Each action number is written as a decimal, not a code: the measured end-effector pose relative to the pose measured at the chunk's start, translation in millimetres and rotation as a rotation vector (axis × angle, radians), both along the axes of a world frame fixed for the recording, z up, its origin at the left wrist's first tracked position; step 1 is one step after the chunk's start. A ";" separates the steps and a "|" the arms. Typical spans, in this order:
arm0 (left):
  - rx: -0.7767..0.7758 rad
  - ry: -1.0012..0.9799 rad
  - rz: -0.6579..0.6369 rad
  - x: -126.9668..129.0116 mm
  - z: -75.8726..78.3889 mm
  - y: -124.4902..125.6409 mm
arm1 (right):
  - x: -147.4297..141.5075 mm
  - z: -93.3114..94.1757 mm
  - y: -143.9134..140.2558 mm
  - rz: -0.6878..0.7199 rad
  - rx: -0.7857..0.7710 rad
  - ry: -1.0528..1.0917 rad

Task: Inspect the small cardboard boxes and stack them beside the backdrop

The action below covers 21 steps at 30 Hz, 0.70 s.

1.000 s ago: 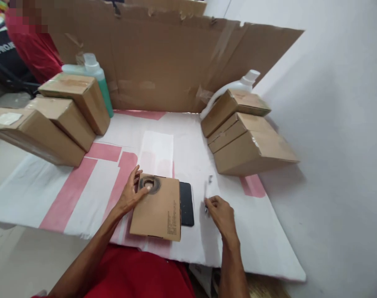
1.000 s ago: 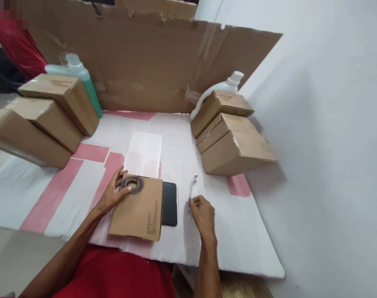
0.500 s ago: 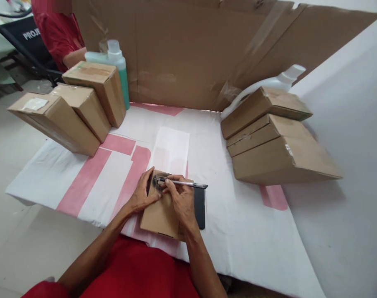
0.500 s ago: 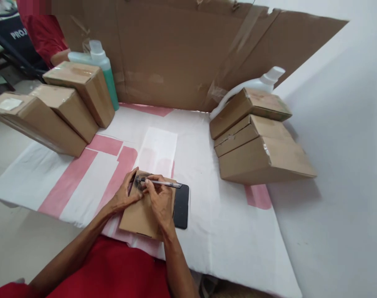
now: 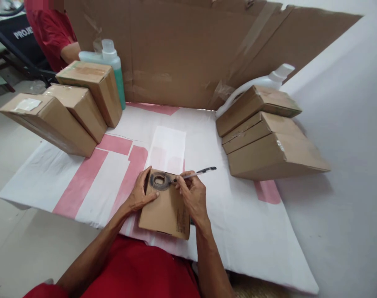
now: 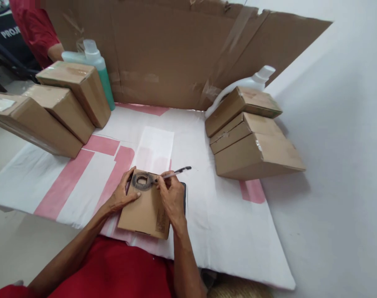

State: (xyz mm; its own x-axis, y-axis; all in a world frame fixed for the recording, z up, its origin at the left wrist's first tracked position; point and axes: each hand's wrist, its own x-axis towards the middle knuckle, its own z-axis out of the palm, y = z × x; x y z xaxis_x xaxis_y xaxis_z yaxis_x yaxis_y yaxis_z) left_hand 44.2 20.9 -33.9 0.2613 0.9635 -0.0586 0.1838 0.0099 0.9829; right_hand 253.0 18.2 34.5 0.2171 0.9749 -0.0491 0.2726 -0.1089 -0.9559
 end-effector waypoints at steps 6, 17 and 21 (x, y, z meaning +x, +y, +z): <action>-0.002 0.001 0.002 -1.7 -1.2 3.2 | 47.7 13.5 9.9 -0.136 -0.061 -0.543; -0.011 0.014 0.013 -2.3 -1.2 6.3 | 104.5 -17.2 -32.3 0.053 -0.578 -0.885; -0.032 0.022 0.020 -1.6 2.4 6.5 | 81.6 -14.7 -47.1 0.032 -0.530 -0.865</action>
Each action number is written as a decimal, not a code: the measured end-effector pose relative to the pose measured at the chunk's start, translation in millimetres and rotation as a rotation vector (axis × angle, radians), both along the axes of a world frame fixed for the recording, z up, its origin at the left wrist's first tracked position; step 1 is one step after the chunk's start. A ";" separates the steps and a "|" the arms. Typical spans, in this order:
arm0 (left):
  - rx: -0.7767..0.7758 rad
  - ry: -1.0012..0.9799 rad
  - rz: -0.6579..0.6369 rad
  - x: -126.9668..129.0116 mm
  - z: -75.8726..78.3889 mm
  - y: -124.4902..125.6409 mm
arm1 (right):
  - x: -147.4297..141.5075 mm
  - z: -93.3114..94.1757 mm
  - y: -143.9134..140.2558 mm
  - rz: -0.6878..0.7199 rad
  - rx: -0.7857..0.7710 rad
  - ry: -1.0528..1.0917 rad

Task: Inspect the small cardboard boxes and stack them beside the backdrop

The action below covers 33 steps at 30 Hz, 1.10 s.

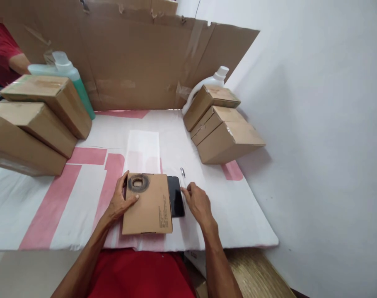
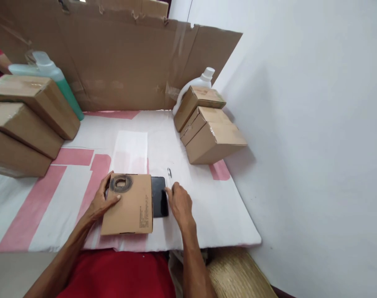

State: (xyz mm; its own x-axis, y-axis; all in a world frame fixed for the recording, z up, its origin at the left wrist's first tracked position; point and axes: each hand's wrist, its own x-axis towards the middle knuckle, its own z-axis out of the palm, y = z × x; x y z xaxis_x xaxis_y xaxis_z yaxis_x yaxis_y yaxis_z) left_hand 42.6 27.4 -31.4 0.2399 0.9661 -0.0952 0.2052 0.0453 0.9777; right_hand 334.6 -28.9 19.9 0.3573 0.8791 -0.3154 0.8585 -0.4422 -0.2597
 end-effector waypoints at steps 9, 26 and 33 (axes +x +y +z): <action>-0.016 0.001 0.009 1.6 3.3 -0.6 | -28.5 -29.8 -15.2 -0.262 0.238 0.317; 0.047 -0.012 -0.014 0.7 -2.9 -1.0 | -33.6 23.3 -27.5 -0.526 0.605 1.354; 0.099 -0.002 0.040 3.4 -11.4 -4.1 | -97.6 61.8 -7.8 -0.320 0.144 2.016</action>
State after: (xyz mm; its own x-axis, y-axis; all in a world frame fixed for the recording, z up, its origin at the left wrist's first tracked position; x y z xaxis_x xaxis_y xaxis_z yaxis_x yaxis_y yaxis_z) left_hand 46.1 23.3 -42.8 0.2014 0.9795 0.0017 0.2036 -0.0436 0.9781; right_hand 236.9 -36.8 81.7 -0.2211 0.9184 -0.3282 -0.7162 -0.3813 -0.5845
